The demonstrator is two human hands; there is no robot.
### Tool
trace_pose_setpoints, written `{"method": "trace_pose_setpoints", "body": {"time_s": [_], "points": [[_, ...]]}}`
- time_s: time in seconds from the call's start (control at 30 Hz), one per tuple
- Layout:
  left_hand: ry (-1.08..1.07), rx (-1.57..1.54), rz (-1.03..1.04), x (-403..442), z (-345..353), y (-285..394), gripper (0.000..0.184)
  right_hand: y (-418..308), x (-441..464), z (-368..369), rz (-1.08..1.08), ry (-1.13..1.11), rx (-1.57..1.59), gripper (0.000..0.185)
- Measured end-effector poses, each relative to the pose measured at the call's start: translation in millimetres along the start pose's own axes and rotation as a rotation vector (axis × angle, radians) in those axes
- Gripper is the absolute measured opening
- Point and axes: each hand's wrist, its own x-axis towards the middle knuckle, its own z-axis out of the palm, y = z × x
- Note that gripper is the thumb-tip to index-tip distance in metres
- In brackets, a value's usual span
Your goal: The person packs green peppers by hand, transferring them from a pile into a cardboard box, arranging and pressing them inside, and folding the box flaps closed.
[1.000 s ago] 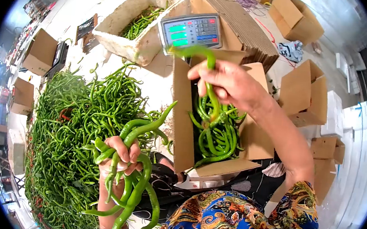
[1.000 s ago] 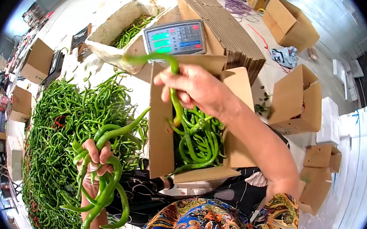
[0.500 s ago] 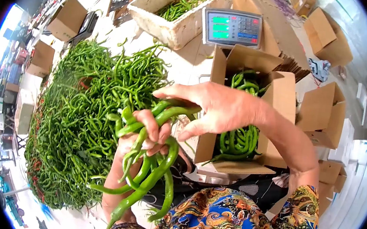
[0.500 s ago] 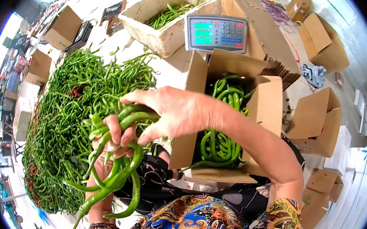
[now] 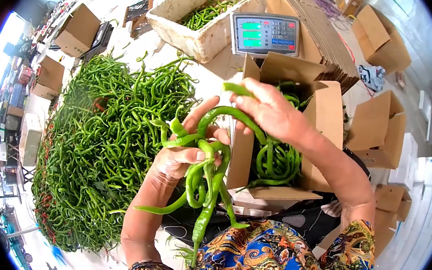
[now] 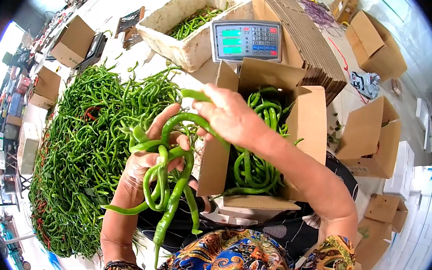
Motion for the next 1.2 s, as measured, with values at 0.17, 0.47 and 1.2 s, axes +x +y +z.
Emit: {"method": "trace_pose_setpoints", "body": {"time_s": [0.17,0.47,1.2], "points": [[-0.053,-0.094,0.009,2.0,-0.4,-1.4,0.092,11.0,-14.3,-45.5,0.078,0.152,0.021,0.027],[-0.009,-0.082,0.062,25.5,-14.6,-15.1,0.075,21.8,-50.2,-31.5,-0.002,0.089,-0.363,0.046],[0.035,0.295,0.069,39.5,25.5,-17.8,0.07,76.6,-45.6,16.4,-0.028,-0.132,0.794,0.062]]}}
